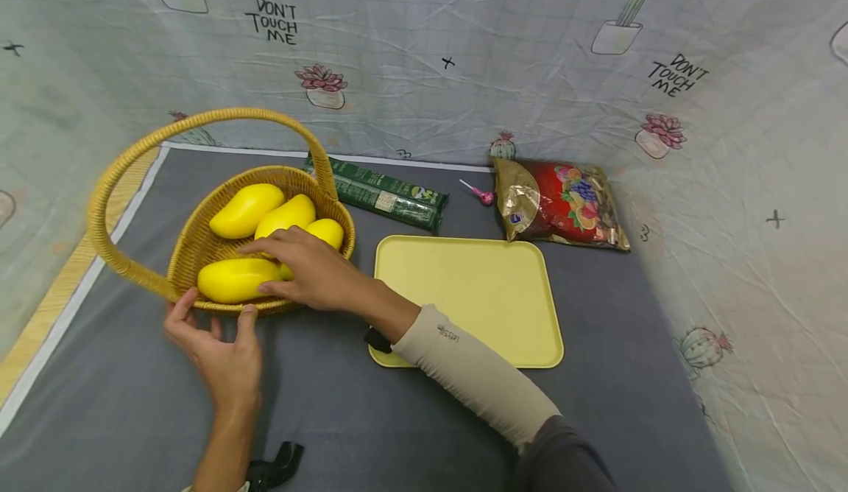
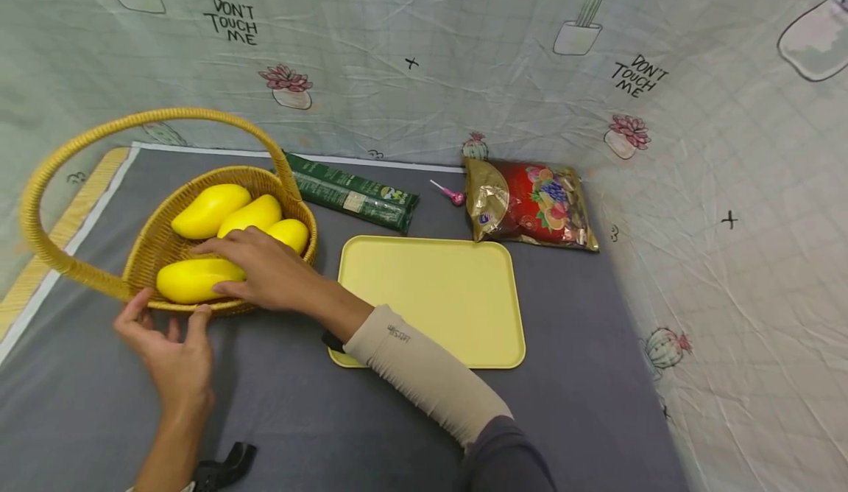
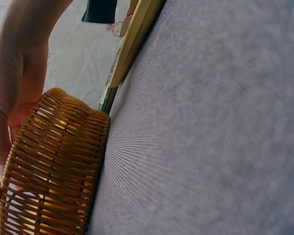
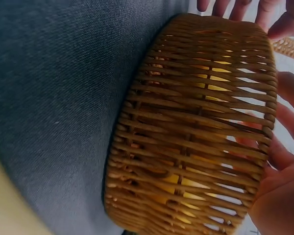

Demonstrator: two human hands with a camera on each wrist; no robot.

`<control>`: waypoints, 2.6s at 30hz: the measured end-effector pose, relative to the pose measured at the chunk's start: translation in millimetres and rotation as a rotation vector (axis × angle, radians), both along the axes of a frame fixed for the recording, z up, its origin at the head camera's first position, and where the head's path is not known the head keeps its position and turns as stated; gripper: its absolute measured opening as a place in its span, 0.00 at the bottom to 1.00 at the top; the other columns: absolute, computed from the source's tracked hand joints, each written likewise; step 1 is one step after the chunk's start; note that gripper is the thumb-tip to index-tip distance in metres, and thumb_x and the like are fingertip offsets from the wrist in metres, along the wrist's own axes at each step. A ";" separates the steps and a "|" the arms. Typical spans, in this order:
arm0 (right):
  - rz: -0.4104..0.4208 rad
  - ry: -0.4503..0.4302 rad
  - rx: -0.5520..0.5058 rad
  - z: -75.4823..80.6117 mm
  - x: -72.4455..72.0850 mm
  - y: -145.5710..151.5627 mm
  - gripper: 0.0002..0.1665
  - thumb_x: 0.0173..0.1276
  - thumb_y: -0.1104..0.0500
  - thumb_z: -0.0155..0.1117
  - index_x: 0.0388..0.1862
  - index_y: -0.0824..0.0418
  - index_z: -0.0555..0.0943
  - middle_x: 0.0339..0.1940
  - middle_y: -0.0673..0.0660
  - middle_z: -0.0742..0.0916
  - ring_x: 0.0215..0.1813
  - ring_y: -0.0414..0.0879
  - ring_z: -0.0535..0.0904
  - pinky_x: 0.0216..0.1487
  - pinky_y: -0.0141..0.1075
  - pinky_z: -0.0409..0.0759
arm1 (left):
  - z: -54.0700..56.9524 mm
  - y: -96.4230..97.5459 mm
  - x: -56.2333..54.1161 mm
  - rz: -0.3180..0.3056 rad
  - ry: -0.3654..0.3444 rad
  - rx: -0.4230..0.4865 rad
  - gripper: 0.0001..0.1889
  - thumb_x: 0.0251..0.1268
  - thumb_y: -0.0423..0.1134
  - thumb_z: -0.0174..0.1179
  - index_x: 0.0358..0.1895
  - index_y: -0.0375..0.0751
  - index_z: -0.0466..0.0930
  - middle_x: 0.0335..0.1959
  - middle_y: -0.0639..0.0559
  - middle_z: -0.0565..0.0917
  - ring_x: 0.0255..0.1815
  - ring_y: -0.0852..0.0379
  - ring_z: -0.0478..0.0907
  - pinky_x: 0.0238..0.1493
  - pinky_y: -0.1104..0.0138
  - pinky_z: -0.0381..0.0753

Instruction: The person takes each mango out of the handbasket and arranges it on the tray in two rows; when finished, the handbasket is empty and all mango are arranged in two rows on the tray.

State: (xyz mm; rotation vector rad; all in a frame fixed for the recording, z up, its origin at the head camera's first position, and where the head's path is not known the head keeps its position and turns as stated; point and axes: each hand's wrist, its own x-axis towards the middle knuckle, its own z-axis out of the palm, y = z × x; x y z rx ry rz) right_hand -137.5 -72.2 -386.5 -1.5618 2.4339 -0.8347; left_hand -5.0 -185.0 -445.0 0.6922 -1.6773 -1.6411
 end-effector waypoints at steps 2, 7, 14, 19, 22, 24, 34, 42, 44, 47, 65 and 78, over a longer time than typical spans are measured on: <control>0.011 -0.004 0.024 -1.0 -2.1 -4.6 0.36 0.75 0.49 0.72 0.79 0.52 0.74 0.70 0.49 0.84 0.69 0.41 0.76 0.72 0.28 0.67 | -2.6 -1.4 -0.4 -0.006 0.004 0.010 0.37 0.65 0.24 0.61 0.75 0.46 0.58 0.87 0.50 0.42 0.88 0.55 0.41 0.88 0.50 0.46; 0.021 -0.011 0.075 -2.9 -6.7 -15.9 0.36 0.74 0.50 0.72 0.78 0.52 0.75 0.68 0.48 0.84 0.66 0.40 0.77 0.68 0.26 0.70 | -6.5 -4.6 -0.2 -0.021 0.055 0.063 0.39 0.64 0.22 0.62 0.75 0.47 0.58 0.86 0.50 0.42 0.88 0.56 0.40 0.88 0.49 0.45; 0.030 0.030 0.149 -3.5 -11.7 -28.3 0.35 0.74 0.50 0.73 0.78 0.52 0.76 0.70 0.46 0.84 0.67 0.40 0.78 0.68 0.26 0.71 | -6.4 -5.0 1.1 -0.052 0.096 0.102 0.40 0.65 0.21 0.64 0.76 0.47 0.56 0.87 0.51 0.39 0.87 0.57 0.39 0.88 0.48 0.44; 0.028 0.032 0.196 -4.2 -13.6 -36.6 0.36 0.72 0.50 0.74 0.77 0.52 0.76 0.72 0.46 0.83 0.71 0.40 0.76 0.72 0.26 0.69 | -6.3 -4.7 1.9 -0.064 0.101 0.104 0.40 0.65 0.21 0.64 0.76 0.47 0.56 0.86 0.51 0.40 0.87 0.57 0.39 0.88 0.48 0.45; 0.024 0.021 0.227 -3.9 -13.1 -41.0 0.36 0.72 0.51 0.75 0.77 0.51 0.76 0.72 0.46 0.82 0.72 0.40 0.76 0.72 0.26 0.69 | -6.3 -4.5 1.8 -0.066 0.101 0.103 0.40 0.65 0.21 0.64 0.76 0.47 0.56 0.86 0.51 0.40 0.87 0.56 0.39 0.88 0.49 0.45; 0.024 0.026 0.243 -3.8 -12.6 -43.1 0.36 0.72 0.51 0.75 0.77 0.50 0.76 0.71 0.46 0.82 0.71 0.40 0.76 0.71 0.27 0.70 | -6.4 -4.5 1.5 -0.064 0.102 0.101 0.40 0.65 0.20 0.64 0.76 0.47 0.56 0.85 0.51 0.41 0.86 0.56 0.40 0.88 0.49 0.45; 0.038 0.037 0.207 -2.1 -12.6 -40.3 0.35 0.71 0.50 0.76 0.75 0.51 0.78 0.70 0.45 0.84 0.70 0.40 0.77 0.71 0.26 0.69 | -6.9 -5.1 1.5 -0.061 0.096 0.101 0.41 0.65 0.20 0.63 0.76 0.47 0.55 0.85 0.51 0.40 0.86 0.57 0.40 0.88 0.50 0.47; 0.026 0.030 0.149 6.7 -13.0 -26.4 0.36 0.70 0.48 0.77 0.75 0.52 0.79 0.68 0.46 0.85 0.66 0.39 0.78 0.70 0.27 0.69 | -6.9 -5.3 0.4 -0.054 0.098 0.103 0.40 0.66 0.20 0.62 0.76 0.47 0.55 0.85 0.51 0.42 0.86 0.57 0.40 0.88 0.49 0.46; 0.016 0.026 0.137 9.2 -13.2 -22.0 0.37 0.70 0.48 0.77 0.75 0.52 0.78 0.68 0.46 0.85 0.66 0.40 0.78 0.70 0.27 0.69 | -7.0 -5.1 0.5 -0.050 0.093 0.100 0.40 0.66 0.20 0.62 0.76 0.47 0.55 0.85 0.51 0.42 0.86 0.57 0.40 0.88 0.49 0.46; -0.008 0.018 0.121 14.8 -13.0 -14.5 0.37 0.70 0.48 0.77 0.76 0.52 0.78 0.68 0.46 0.85 0.67 0.40 0.78 0.70 0.28 0.69 | -7.3 -5.0 0.5 -0.046 0.083 0.092 0.40 0.66 0.20 0.62 0.76 0.47 0.55 0.85 0.51 0.42 0.86 0.57 0.40 0.88 0.49 0.46; -0.091 -0.071 -0.061 47.0 -16.1 45.4 0.38 0.68 0.52 0.78 0.76 0.53 0.78 0.71 0.51 0.84 0.71 0.45 0.78 0.73 0.35 0.70 | -6.9 -4.2 0.6 -0.042 0.067 0.079 0.40 0.67 0.20 0.62 0.77 0.47 0.54 0.85 0.51 0.43 0.86 0.58 0.42 0.88 0.50 0.47; -0.211 -0.129 -0.163 54.7 -21.7 109.2 0.37 0.66 0.57 0.80 0.74 0.51 0.80 0.66 0.52 0.85 0.62 0.44 0.81 0.62 0.33 0.80 | -8.0 -4.4 -1.0 -0.027 0.065 0.075 0.39 0.67 0.22 0.61 0.76 0.48 0.55 0.84 0.51 0.45 0.86 0.59 0.44 0.87 0.51 0.49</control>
